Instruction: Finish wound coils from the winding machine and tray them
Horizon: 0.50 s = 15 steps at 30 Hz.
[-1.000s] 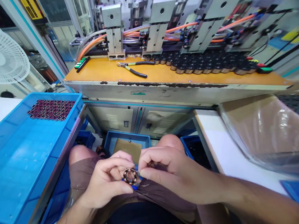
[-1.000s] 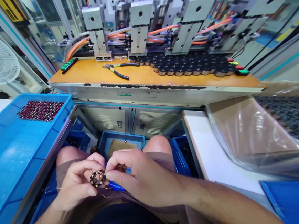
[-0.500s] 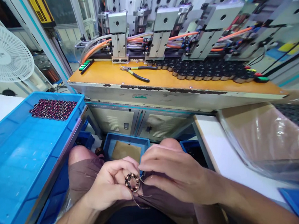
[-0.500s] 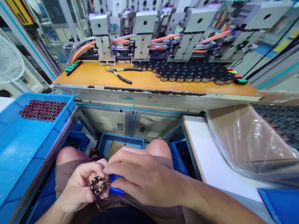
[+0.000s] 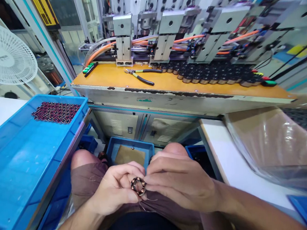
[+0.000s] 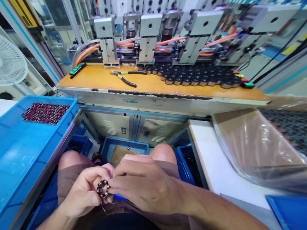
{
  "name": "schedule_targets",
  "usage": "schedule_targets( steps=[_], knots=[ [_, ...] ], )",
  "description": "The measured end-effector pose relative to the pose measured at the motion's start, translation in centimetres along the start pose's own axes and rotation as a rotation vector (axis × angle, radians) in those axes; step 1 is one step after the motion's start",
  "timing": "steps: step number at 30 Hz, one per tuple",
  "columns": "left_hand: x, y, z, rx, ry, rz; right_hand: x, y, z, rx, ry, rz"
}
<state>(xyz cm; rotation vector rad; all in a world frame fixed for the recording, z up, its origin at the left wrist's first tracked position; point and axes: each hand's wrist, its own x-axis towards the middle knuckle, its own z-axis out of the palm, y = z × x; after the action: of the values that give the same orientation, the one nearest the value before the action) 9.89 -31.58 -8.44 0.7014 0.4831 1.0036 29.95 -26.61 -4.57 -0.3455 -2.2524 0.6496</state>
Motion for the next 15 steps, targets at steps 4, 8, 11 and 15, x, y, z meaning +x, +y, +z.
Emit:
schedule_targets(
  steps=[4, 8, 11, 15],
  knots=[
    [-0.1, 0.3, -0.1, 0.060, 0.013, 0.018, -0.1, 0.0, 0.6, 0.070, 0.075, 0.032],
    [0.0, 0.4, 0.0, 0.152, 0.025, 0.085, -0.1, -0.3, 1.6, 0.111, 0.144, 0.087],
    [0.0, 0.4, 0.1, 0.224, 0.068, 0.184, -0.2, -0.5, 2.3, 0.084, 0.214, 0.162],
    [-0.4, 0.8, 0.0, 0.329, 0.103, 0.101, -0.5, -0.5, 2.6, 0.000, 0.249, 0.164]
  ],
)
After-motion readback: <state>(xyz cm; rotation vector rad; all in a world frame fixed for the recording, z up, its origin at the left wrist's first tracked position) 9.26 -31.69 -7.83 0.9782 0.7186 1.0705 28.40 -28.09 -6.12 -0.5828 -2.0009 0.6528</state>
